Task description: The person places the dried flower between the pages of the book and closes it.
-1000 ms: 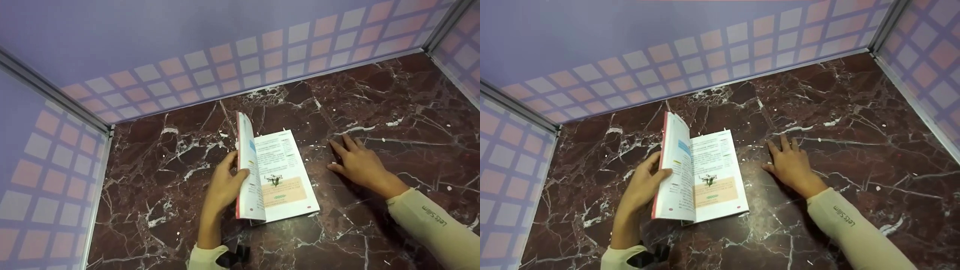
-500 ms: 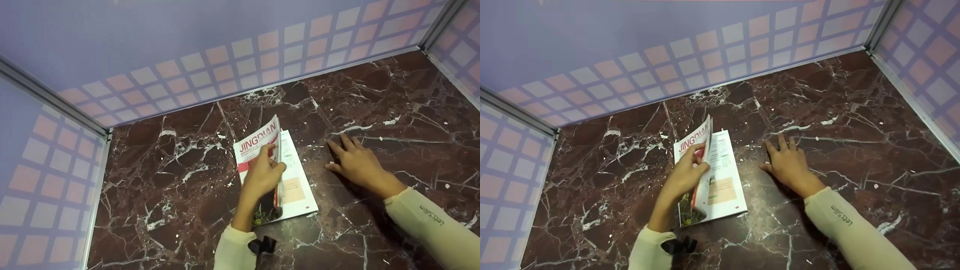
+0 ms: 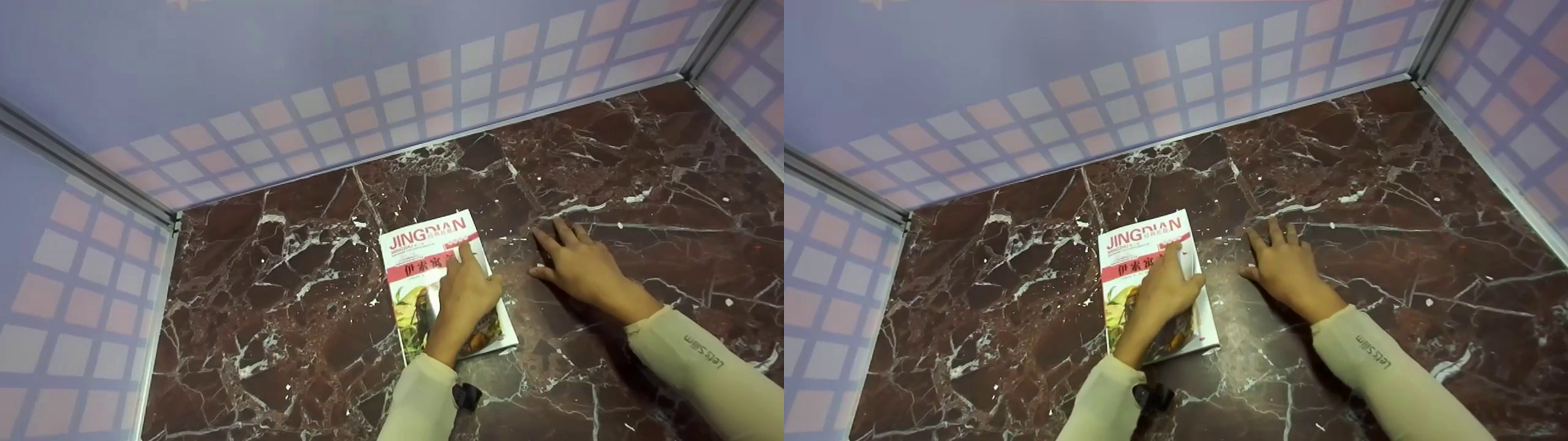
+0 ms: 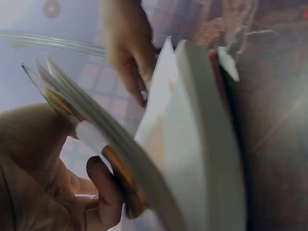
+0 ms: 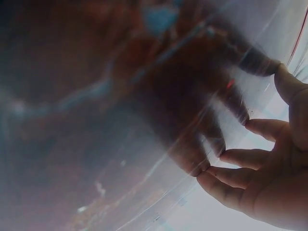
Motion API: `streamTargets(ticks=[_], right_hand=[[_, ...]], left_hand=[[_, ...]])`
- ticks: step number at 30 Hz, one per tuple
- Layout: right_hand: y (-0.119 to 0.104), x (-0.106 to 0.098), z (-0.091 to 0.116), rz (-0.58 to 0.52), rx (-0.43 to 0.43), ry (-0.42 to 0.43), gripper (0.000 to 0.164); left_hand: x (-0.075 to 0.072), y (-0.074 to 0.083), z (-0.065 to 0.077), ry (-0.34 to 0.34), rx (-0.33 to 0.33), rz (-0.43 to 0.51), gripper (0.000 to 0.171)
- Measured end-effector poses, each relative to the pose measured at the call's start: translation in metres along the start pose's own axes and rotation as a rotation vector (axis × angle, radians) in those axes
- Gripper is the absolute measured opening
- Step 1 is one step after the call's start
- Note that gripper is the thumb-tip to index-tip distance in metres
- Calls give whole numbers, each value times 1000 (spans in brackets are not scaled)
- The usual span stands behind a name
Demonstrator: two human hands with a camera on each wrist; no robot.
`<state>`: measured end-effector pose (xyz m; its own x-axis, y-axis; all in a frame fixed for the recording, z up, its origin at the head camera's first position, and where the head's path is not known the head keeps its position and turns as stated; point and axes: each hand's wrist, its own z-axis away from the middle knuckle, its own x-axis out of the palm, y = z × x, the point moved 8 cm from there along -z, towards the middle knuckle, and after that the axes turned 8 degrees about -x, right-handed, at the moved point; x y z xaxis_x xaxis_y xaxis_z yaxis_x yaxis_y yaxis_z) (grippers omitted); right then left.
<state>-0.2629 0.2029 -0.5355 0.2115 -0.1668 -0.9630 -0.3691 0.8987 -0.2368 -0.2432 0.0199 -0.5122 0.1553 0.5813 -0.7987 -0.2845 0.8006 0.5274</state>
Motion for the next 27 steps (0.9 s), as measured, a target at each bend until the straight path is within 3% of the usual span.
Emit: streamTargets(ticks=[5, 15, 17, 19, 23, 27], right_hand=[[-1, 0, -1, -5, -2, -7, 79], [-4, 0, -2, 2, -20, -11, 78], [-3, 1, -3, -8, -19, -20, 78], [-3, 0, -4, -20, -17, -27, 78], [0, -2, -9, -47, -12, -44, 79], [3, -8, -14, -72, 2, -59, 79]], left_hand=[[6, -1, -1, 16, 2, -67, 76], [17, 5, -1, 93, 9, -362, 76], [19, 4, -2, 70, 15, -385, 78], [19, 1, -4, 9, 23, -375, 83], [7, -9, -13, -157, 51, -226, 81], [-22, -20, -26, -203, 122, -84, 67]])
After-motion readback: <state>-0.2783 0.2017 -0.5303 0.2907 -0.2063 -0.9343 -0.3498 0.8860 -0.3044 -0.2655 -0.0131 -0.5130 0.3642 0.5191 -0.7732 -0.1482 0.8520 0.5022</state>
